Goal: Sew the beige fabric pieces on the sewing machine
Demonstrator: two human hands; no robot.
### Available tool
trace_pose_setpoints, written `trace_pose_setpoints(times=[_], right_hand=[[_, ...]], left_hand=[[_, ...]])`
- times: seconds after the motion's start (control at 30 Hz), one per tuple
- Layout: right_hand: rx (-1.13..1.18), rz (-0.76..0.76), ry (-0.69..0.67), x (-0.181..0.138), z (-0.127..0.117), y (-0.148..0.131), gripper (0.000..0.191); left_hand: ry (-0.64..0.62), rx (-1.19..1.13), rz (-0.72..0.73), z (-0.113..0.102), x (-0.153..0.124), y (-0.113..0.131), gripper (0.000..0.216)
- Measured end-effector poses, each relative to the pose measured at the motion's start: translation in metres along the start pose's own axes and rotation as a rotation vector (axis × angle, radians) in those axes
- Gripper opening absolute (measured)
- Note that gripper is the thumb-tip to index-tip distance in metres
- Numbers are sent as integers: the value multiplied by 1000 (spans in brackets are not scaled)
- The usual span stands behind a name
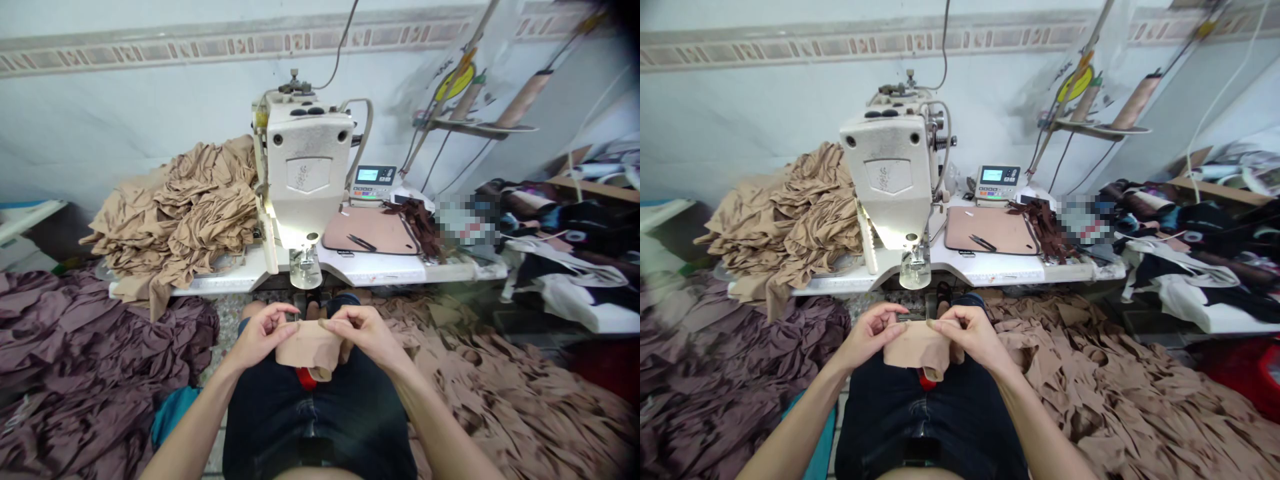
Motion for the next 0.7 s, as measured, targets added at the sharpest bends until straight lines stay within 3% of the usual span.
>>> trace_pose_setpoints(times=[0.13,0.27,0.4,0.53,0.7], right_hand=[[7,-69,89,1,5,-17,46],[-205,-337,235,-11,5,-52,35],[-365,-537,339,-19,4,-76,26],[-282,-473,399,-3,-6,-75,28],[-93,-350,380,26,-17,-62,35]], left_hand=[[10,165,166,-7,7,22,34],[75,404,318,-15,11,39,28],[65,419,328,-16,16,45,30],[133,277,213,-17,28,46,30],[216,155,56,-18,41,48,35]])
Point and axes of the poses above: each hand's wrist, its own x-axis towards the middle knuckle, its own z-axis out of the palm, y = z × x, the point moved 6 cm from there along x, towards the middle knuckle, and after that the axes turned 3 degrees about x, right-handed, at the moved point
